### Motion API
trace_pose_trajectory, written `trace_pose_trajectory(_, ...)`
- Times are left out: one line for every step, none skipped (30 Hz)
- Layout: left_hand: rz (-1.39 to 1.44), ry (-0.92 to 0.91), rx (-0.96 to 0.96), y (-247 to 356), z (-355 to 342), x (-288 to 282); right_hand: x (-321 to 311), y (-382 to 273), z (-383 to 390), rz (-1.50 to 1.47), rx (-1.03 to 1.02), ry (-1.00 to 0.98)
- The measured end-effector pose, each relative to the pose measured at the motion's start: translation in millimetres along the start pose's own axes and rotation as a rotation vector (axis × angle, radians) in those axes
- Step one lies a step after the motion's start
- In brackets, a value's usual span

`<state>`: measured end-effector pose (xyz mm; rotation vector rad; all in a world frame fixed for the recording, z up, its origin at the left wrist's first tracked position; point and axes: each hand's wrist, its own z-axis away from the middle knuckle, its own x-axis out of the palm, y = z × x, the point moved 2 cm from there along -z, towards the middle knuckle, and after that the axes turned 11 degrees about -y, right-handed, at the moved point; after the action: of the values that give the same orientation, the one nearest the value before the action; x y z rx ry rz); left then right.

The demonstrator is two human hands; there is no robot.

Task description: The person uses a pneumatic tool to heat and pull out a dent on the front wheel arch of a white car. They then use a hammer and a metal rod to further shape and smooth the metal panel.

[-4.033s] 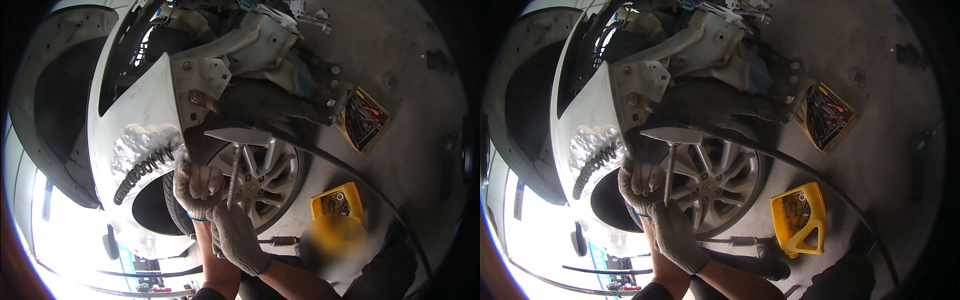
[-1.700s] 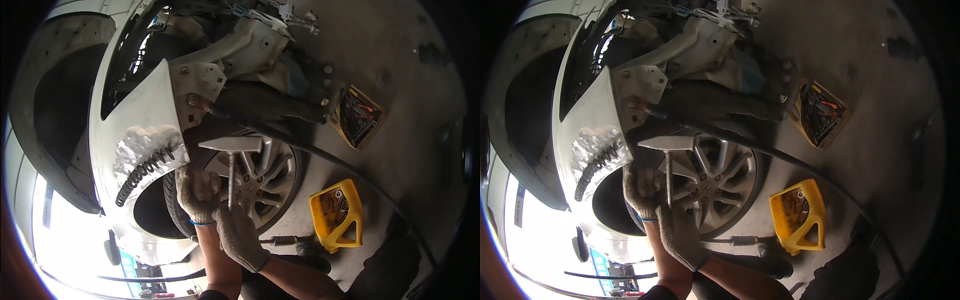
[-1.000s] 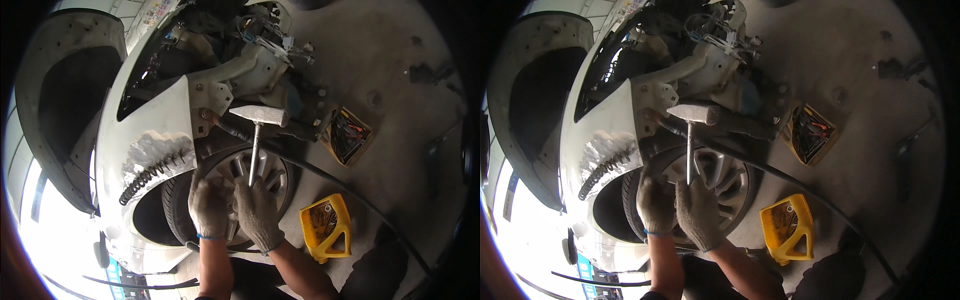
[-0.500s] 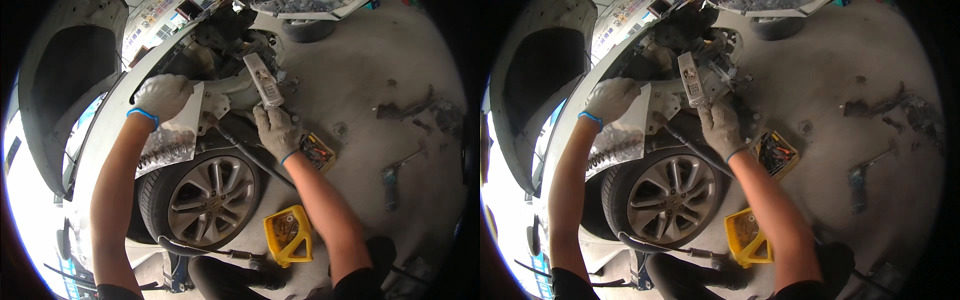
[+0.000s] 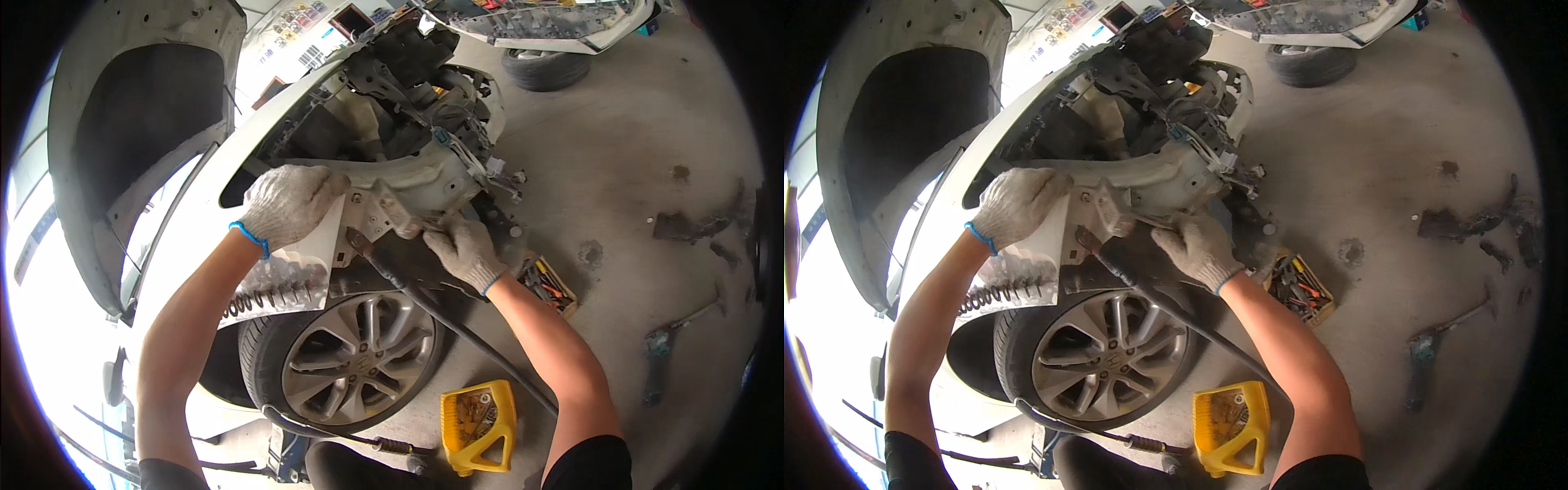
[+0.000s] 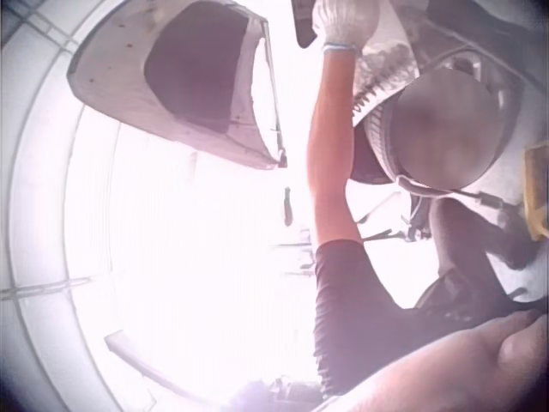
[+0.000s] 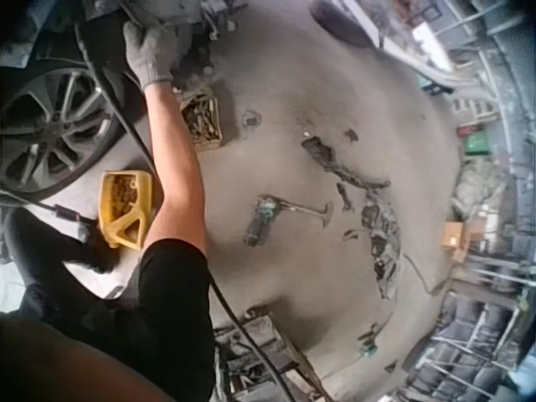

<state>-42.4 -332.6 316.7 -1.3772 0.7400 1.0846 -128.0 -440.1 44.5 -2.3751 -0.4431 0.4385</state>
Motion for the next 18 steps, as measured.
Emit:
trace_pose_trajectory(-0.008, -0.014, -0.036, -3.3, 1.0, 1.9, 4.3, 2.9, 1.7, -0.034, 0.009, 0.017)
trace_pose_trajectory(-0.015, -0.026, -0.069, -3.7, 1.5, 2.6, 5.2, 7.8, 2.6, -0.104, 0.070, -0.036)
trace_pose_trajectory(-0.014, -0.041, -0.100, 0.0, 2.5, 1.7, 4.5, 9.0, 3.4, -0.117, 0.025, -0.040)
trace_pose_trajectory(0.005, 0.007, -0.065, 1.8, 5.6, 2.4, 4.6, 10.2, 4.1, -0.128, -0.019, -0.043)
trace_pose_trajectory(0.015, 0.019, -0.047, -0.9, 5.1, 6.5, 6.4, 11.3, 4.3, -0.137, -0.063, -0.045)
trace_pose_trajectory(0.019, 0.040, -0.029, -3.5, 4.2, 7.1, 8.8, 8.2, -2.1, -0.030, -0.207, 0.039)
trace_pose_trajectory(0.024, 0.060, -0.011, -5.1, 4.3, 6.6, 10.6, 6.1, -3.1, -0.082, -0.223, 0.009)
trace_pose_trajectory(0.028, 0.042, -0.032, -5.5, 4.9, 5.6, 12.7, 1.7, -1.9, -0.135, -0.238, -0.022)
trace_pose_trajectory(0.034, 0.028, -0.049, -2.8, 3.9, 3.4, 13.0, -4.1, -3.1, -0.181, -0.253, -0.052)
trace_pose_trajectory(0.039, 0.013, -0.066, -1.1, 3.0, 2.1, 17.4, -6.0, -6.2, -0.218, -0.266, 0.019)
trace_pose_trajectory(0.036, 0.019, -0.063, -0.5, 2.1, 2.1, 17.4, -2.6, -9.2, -0.160, -0.269, 0.012)
trace_pose_trajectory(0.028, 0.022, -0.060, -1.3, 1.5, 3.1, 17.9, 1.2, -13.0, -0.107, -0.270, 0.009)
trace_pose_trajectory(0.020, 0.026, -0.056, -2.1, 0.9, 3.5, 18.2, 3.3, -16.0, -0.053, -0.271, 0.006)
trace_pose_trajectory(-0.007, 0.034, -0.046, -2.5, 0.4, 2.7, 20.1, 3.7, -18.9, -0.011, -0.229, -0.002)
trace_pose_trajectory(-0.033, 0.036, -0.039, -3.2, 0.7, 4.1, 24.5, 2.2, -20.4, 0.027, -0.184, -0.014)
trace_pose_trajectory(-0.058, 0.040, -0.030, -3.4, 0.7, 5.2, 27.6, 1.6, -21.4, 0.066, -0.140, -0.025)
trace_pose_trajectory(-0.051, 0.045, -0.032, -3.3, 0.9, 6.6, 29.7, 2.1, -21.5, 0.078, -0.151, -0.015)
trace_pose_trajectory(-0.043, 0.054, -0.030, -2.6, 0.5, 7.1, 30.2, 3.4, -22.8, 0.095, -0.163, -0.002)
